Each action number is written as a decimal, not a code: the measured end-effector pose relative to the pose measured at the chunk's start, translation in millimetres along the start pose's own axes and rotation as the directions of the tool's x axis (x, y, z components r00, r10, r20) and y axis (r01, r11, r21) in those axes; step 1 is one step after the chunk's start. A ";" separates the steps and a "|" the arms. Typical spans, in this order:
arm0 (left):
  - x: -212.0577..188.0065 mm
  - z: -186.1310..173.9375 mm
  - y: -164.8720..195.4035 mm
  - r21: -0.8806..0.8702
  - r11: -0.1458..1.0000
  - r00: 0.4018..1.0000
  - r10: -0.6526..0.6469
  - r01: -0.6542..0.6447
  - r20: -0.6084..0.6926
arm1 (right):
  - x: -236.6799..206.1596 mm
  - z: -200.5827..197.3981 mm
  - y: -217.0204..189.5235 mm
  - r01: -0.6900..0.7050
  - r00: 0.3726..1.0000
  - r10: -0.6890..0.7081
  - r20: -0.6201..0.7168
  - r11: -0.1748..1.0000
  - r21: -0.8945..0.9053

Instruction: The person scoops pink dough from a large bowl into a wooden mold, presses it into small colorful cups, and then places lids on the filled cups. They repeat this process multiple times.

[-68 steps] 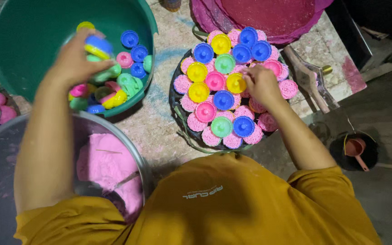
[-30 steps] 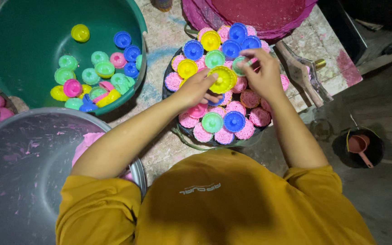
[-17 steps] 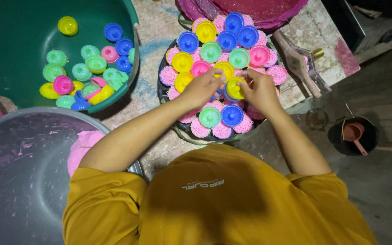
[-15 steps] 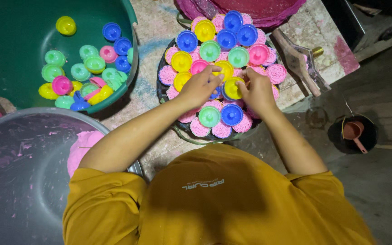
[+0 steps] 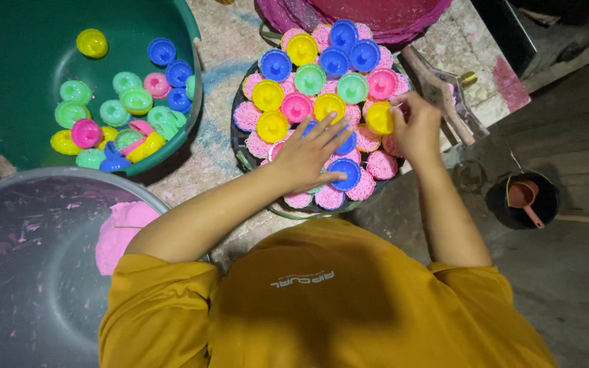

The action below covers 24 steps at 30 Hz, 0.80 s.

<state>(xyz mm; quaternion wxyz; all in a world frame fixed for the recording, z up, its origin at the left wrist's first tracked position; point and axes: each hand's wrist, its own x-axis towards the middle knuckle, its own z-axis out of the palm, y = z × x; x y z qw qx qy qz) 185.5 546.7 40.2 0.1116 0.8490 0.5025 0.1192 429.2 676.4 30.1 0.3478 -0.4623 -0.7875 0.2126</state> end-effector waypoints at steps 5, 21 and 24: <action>-1.3 13.4 -4.6 0.093 0.996 0.997 -0.008 0.002 0.072 | -3.9 19.3 -2.6 0.098 0.995 -0.097 0.013 0.992 -0.079; -15.1 -26.6 -38.5 -0.064 0.991 0.993 -0.119 0.119 0.004 | -4.3 8.3 -59.4 0.214 0.961 -0.178 0.210 0.963 -0.164; -31.6 -56.9 -72.0 -0.014 0.990 0.979 -0.138 0.137 -0.151 | -7.1 14.9 -78.2 0.368 0.853 -0.264 0.450 0.916 -0.161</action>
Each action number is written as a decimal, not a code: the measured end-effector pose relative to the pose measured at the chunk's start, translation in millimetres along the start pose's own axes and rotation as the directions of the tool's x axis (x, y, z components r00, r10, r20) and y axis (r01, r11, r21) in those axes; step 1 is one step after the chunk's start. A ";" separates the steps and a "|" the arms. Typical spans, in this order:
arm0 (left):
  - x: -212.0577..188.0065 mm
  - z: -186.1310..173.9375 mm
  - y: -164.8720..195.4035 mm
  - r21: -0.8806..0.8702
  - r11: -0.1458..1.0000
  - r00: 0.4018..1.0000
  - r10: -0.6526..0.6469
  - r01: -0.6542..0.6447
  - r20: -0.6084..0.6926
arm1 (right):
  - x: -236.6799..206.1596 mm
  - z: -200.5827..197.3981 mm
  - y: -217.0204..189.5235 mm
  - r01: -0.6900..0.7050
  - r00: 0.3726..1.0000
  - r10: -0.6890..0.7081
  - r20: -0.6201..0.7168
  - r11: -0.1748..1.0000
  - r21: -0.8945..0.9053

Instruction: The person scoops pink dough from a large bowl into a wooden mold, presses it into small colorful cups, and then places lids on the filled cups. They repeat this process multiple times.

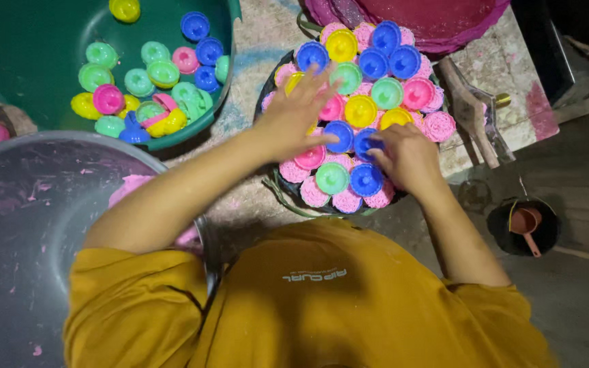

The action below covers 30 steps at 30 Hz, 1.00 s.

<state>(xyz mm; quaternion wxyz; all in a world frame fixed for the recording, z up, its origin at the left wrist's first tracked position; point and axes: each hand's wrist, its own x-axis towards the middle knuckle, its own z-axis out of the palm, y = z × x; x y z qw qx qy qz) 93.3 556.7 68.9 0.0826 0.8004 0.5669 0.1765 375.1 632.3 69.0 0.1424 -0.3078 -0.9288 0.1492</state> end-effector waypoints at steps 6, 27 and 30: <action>-38.3 -52.8 -66.8 0.032 0.988 0.980 -0.146 0.152 -0.137 | 23.4 21.7 -1.1 0.083 0.992 -0.072 0.104 0.990 -0.112; -133.8 -15.2 -288.5 0.313 0.649 0.270 -0.636 0.693 0.723 | 107.9 6.7 -133.9 0.174 0.985 -0.169 -0.043 0.929 0.328; -133.6 -7.9 -292.4 0.302 0.653 0.250 -0.613 0.695 0.749 | 100.4 8.8 -128.2 0.168 0.985 -0.144 -0.091 0.913 0.372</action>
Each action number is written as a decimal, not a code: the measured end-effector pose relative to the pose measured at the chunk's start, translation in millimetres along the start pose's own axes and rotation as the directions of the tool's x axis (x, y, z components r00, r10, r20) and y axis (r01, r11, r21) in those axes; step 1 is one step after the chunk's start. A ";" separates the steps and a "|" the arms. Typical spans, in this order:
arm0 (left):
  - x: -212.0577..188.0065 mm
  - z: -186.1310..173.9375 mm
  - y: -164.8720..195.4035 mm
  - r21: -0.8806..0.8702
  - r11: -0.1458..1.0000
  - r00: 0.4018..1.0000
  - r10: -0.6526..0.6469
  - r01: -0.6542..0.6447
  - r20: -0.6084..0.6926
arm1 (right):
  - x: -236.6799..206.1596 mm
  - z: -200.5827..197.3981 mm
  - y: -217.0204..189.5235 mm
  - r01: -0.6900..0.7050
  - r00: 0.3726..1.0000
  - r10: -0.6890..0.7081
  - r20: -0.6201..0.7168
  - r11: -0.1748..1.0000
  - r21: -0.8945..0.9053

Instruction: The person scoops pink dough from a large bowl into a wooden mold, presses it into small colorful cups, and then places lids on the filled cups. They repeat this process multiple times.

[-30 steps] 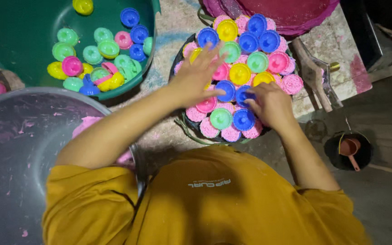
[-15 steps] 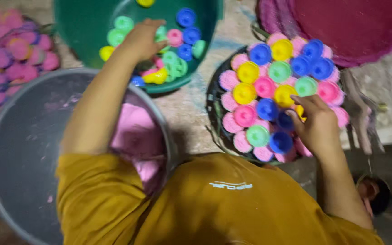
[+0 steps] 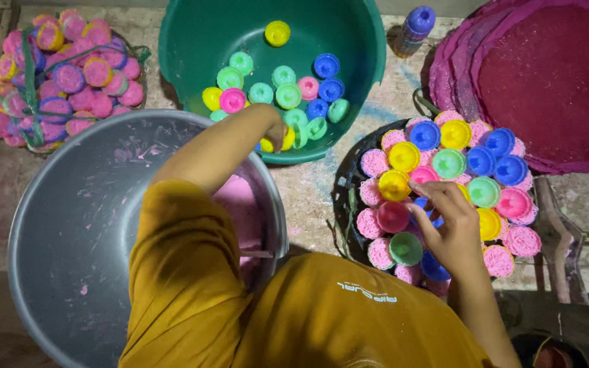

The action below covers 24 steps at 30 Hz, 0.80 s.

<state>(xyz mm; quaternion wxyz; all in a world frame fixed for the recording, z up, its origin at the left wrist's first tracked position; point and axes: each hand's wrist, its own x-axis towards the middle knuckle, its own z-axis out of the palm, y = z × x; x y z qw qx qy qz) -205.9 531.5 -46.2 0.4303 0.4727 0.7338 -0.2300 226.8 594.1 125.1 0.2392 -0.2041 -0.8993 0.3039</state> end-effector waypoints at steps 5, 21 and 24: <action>-23.8 -8.0 3.4 -0.211 0.967 0.989 0.143 -0.147 -0.031 | -24.8 -12.2 12.3 -0.087 0.995 0.088 -0.056 0.996 0.026; -220.4 -0.3 257.4 -0.121 0.171 0.201 0.926 -0.978 -0.320 | -63.2 -65.9 -3.2 0.257 0.966 -0.256 0.018 0.966 -0.022; -215.4 2.6 288.1 -0.199 0.300 0.341 0.915 -0.933 -0.217 | -83.1 -95.2 16.8 0.187 0.981 -0.191 0.042 0.979 0.083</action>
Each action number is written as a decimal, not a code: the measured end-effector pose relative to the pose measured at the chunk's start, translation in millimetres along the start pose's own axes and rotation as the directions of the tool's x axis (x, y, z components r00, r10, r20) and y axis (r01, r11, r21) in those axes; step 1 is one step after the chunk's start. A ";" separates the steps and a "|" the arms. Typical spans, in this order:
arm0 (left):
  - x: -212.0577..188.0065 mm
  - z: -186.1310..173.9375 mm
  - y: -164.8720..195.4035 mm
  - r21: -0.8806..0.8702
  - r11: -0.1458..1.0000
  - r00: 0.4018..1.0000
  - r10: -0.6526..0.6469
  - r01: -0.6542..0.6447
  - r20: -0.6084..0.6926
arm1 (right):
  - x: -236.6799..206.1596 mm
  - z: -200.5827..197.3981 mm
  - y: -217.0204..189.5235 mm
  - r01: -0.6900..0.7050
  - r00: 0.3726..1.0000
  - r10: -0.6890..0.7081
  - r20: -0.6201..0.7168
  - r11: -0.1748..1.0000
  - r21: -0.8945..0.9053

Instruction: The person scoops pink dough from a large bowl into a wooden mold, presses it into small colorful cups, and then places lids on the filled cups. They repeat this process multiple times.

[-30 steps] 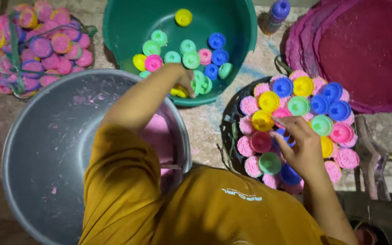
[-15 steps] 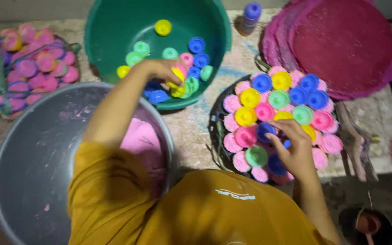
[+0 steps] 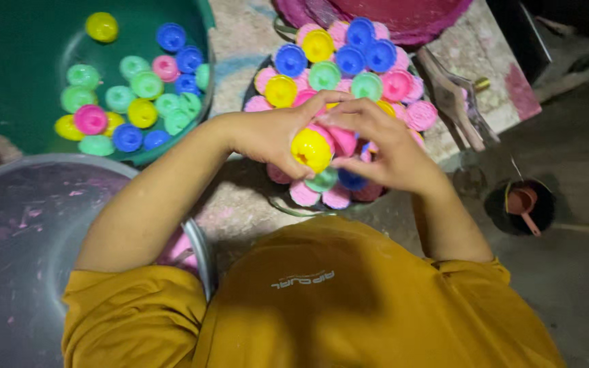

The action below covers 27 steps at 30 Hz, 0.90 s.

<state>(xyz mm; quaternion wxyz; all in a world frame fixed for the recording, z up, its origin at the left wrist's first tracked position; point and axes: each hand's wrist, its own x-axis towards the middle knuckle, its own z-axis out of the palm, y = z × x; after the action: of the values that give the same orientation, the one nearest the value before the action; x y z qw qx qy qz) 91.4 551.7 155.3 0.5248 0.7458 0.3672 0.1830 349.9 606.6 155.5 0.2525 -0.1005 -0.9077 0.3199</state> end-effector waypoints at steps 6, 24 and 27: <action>43.2 17.4 -9.7 -0.247 0.948 0.978 0.209 -0.202 0.003 | -68.6 -25.1 25.1 -0.470 0.882 0.468 -0.058 0.882 -0.026; 149.7 83.5 -7.5 -0.813 0.564 0.966 -0.099 -0.145 -0.241 | -143.8 -21.4 62.6 -0.440 0.725 0.554 -0.410 0.830 0.344; 169.1 102.7 -3.8 0.160 0.970 0.793 0.244 -0.185 -0.558 | -147.7 -42.4 70.9 -0.318 0.751 0.601 -0.273 0.691 0.649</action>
<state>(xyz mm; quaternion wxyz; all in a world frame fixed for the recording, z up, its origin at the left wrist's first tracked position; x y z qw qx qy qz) 269.8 610.9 93.5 0.3290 0.7173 0.4294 0.4391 499.4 633.2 80.9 0.3889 -0.3264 -0.6247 0.5933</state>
